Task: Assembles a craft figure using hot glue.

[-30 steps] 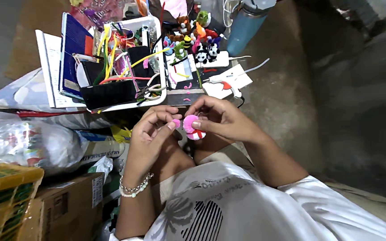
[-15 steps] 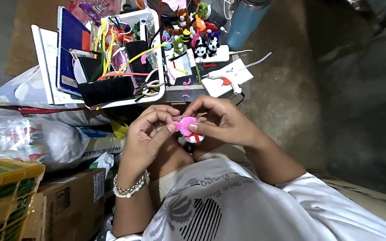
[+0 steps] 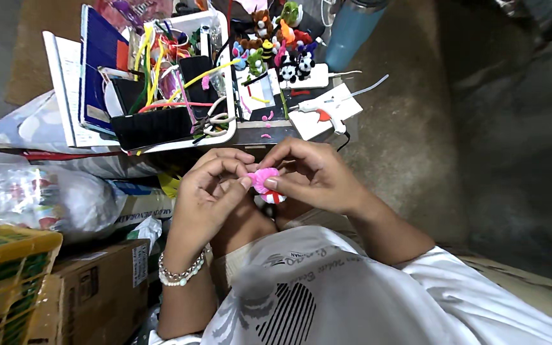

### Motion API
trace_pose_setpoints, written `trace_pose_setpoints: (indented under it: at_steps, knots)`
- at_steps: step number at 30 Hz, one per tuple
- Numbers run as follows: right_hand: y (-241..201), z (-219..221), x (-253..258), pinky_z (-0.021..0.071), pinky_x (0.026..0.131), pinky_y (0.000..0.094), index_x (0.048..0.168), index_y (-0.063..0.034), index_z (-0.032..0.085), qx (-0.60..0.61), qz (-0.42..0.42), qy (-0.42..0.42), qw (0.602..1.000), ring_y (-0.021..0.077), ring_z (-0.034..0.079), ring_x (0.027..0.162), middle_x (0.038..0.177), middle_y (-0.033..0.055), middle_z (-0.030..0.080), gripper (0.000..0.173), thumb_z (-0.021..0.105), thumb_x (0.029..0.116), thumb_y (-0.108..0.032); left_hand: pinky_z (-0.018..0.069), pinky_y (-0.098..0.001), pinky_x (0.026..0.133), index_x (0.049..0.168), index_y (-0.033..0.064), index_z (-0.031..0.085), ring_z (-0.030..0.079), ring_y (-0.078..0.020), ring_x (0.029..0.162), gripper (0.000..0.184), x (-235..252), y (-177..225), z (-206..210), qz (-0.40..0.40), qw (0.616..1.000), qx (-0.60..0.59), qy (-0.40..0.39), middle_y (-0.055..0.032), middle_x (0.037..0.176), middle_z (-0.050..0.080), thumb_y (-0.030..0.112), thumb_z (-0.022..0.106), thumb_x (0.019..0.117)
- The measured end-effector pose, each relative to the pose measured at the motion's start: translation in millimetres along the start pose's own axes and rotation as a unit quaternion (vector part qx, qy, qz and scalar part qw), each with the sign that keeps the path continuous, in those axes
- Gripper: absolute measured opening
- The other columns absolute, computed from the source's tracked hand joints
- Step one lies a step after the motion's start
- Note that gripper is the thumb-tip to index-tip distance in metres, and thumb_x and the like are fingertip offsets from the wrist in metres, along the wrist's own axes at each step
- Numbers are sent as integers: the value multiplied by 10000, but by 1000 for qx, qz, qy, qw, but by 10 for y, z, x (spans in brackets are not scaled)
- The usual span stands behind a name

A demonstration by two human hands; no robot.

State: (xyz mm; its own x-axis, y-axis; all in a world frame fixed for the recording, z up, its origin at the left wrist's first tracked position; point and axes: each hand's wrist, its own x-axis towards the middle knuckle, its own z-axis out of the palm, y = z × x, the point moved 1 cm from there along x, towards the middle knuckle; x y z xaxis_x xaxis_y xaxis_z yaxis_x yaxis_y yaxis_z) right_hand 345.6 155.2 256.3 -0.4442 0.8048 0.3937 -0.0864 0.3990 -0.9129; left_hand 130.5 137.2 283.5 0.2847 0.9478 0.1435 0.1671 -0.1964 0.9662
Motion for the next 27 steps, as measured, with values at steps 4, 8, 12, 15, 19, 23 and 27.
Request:
trace_pose_setpoints:
  at_steps: [4,8,12,15,19,23,27]
  knots:
    - [-20,-5,17,634,797,277,1106,26,652,-14,-3,-2,1000,96,711,904,1041,66,710,191,678,946,-74,594,-211,821,944,95,682,663,-86,1060,27,12,-4,-15,15,1000,13,-11,-5,1184,654,115,666,952]
    - [-45,4,49,642,764,284,1089,31,647,-18,5,6,1000,111,714,865,1012,75,705,180,681,940,-62,583,-206,844,938,80,668,657,-86,1065,19,38,12,-16,26,999,21,-12,-14,1176,648,73,652,946]
    - [-24,15,67,644,791,296,1090,47,639,-14,1,10,1000,128,720,898,1029,94,706,178,678,948,-52,575,-198,826,956,71,667,647,-92,1062,31,48,11,-19,32,999,36,-13,-27,1183,640,62,638,951]
    - [-3,23,75,635,814,296,1087,53,636,-11,-3,9,1000,127,714,922,1036,99,702,170,669,952,-44,570,-182,805,960,73,664,647,-75,1045,28,61,0,-19,41,998,49,-11,-20,1180,638,64,642,947]
    - [13,30,72,643,767,301,1082,37,637,-14,16,14,1000,129,716,873,1017,90,703,162,668,946,-47,576,-207,831,969,78,661,649,-87,1055,20,67,-30,-21,33,998,52,-10,-18,1179,641,75,653,951]
    - [86,36,73,633,757,282,1146,42,612,23,38,36,998,131,698,861,1028,99,678,214,666,946,-14,601,-276,879,1184,77,610,676,-109,1016,190,39,-95,11,8,1000,0,17,-7,1186,654,162,624,1015]
    - [146,18,62,617,809,294,1162,12,615,14,46,63,997,133,690,915,1047,78,680,246,693,935,-38,610,-318,903,1233,62,628,688,-142,1044,263,-39,-212,34,6,998,-22,59,-26,1251,651,226,614,1027]
